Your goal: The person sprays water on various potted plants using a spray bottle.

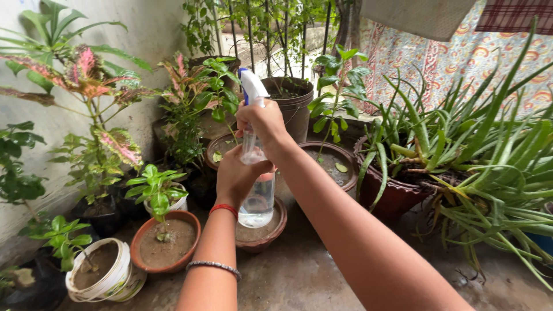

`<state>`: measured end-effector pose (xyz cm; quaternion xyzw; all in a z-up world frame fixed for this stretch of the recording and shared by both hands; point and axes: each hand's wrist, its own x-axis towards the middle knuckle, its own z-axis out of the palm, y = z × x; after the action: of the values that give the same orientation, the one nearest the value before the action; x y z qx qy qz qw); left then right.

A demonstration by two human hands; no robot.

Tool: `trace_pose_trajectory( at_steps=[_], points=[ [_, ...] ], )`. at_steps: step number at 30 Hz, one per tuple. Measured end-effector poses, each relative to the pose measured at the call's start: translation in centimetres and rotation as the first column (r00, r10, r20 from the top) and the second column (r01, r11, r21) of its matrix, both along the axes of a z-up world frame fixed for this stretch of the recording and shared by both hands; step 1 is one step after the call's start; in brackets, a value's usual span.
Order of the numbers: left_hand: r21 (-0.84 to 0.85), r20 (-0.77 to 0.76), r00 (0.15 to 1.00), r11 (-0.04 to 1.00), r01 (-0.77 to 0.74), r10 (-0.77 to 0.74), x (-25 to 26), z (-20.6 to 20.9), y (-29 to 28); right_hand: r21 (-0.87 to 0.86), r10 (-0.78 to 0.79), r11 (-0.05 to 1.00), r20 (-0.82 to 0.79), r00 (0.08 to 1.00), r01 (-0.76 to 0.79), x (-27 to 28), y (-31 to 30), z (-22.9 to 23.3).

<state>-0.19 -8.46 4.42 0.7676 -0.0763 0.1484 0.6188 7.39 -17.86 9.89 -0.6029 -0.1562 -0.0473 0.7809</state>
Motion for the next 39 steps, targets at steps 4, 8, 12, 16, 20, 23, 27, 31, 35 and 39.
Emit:
trace_pose_trajectory(
  at_steps=[4,8,12,16,20,23,27,31,35,39],
  points=[
    [0.007,-0.005,1.0,1.0,-0.005,0.005,0.0,0.3,-0.8,-0.038,0.012,0.999,-0.002,1.0,-0.012,0.3,-0.9,0.2],
    [-0.032,-0.015,1.0,0.999,0.026,-0.027,-0.1,0.6,-1.6,0.001,0.063,0.998,0.073,0.995,-0.063,0.0,-1.6,0.6],
    [0.089,-0.032,0.999,0.995,-0.037,0.04,-0.4,1.0,-2.2,-0.014,0.092,0.996,0.065,0.994,-0.092,-0.2,-2.4,0.7],
    [0.068,-0.024,1.0,0.998,-0.019,0.021,-0.6,1.2,-2.9,-0.016,-0.004,1.0,-0.017,1.0,0.003,0.0,-3.1,0.7],
    [0.064,-0.054,0.998,0.998,-0.024,0.027,-0.4,1.4,-3.5,-0.011,0.003,1.0,0.015,1.0,-0.003,0.4,-3.6,0.7],
    [0.018,-0.063,0.998,1.0,0.0,0.001,-0.4,1.3,-4.0,-0.011,-0.012,1.0,0.049,0.999,0.013,0.3,-3.9,0.6],
    [-0.068,-0.089,0.995,0.997,0.043,-0.049,0.0,1.0,-4.8,-0.011,-0.024,1.0,0.097,0.995,0.025,0.8,-4.6,0.4],
    [-0.067,-0.085,0.992,0.994,0.092,-0.097,0.2,0.7,-5.7,-0.124,-0.144,0.981,0.037,0.989,0.148,1.4,-5.8,0.0],
    [-0.099,-0.091,0.991,0.991,0.086,-0.095,0.2,0.7,-6.2,-0.12,-0.088,0.989,0.009,0.996,0.088,0.5,-6.1,0.6],
    [-0.088,-0.082,0.992,0.992,0.092,-0.099,-0.2,0.9,-6.1,-0.076,0.049,0.996,-0.044,0.998,-0.053,-0.5,-6.2,1.4]
  ],
)
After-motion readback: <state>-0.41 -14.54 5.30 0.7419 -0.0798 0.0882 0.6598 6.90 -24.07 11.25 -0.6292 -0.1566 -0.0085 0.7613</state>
